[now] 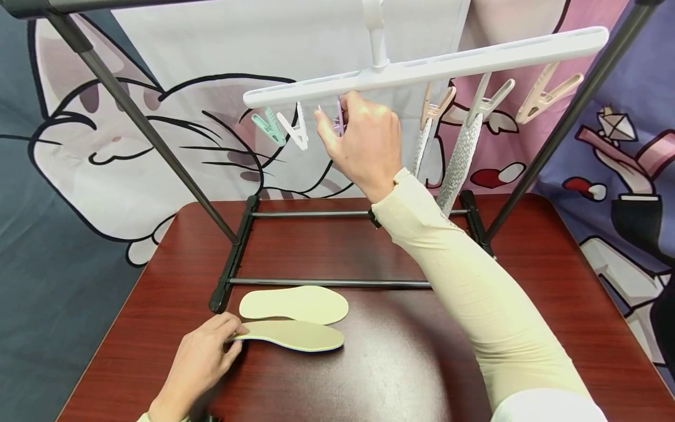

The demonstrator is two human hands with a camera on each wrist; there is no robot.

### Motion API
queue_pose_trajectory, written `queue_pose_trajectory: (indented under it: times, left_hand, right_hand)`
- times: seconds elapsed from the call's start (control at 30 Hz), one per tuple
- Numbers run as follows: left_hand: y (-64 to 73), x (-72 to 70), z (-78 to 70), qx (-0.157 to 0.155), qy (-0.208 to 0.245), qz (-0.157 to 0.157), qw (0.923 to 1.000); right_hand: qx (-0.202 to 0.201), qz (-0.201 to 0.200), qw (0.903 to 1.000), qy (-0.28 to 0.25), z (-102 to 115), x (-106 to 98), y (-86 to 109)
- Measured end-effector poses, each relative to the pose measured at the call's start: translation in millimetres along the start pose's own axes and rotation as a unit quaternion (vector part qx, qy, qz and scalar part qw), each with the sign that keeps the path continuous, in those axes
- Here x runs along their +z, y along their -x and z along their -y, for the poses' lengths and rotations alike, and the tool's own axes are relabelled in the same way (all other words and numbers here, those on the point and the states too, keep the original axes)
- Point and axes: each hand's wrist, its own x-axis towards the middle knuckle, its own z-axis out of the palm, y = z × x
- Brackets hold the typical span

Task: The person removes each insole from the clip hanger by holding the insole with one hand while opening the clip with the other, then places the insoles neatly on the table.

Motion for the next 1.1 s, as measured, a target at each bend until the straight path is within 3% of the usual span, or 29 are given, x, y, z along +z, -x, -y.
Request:
queue_pose_trajectory:
  times: [0.37,0.6,1.1]
  left_hand:
    - [1.0,-0.1,-0.3,-0.014,-0.001,0.052,0.9985]
    - [1.6,-3.1,-0.7,-0.017,0.011,0.112,0.9935]
    - [0.9,-0.8,-3.3,-0.03,0.046,0.184,0.9814]
  right_hand:
    - [0.0,0.001,1.0,0.001,-1.9,-1.7,1.0]
    - [-0.007,0.0,1.0,-0.002,-1.8,-1.7,1.4]
    - [0.003,0.001,1.0,-0.008,-2.2,-2.2,2.8]
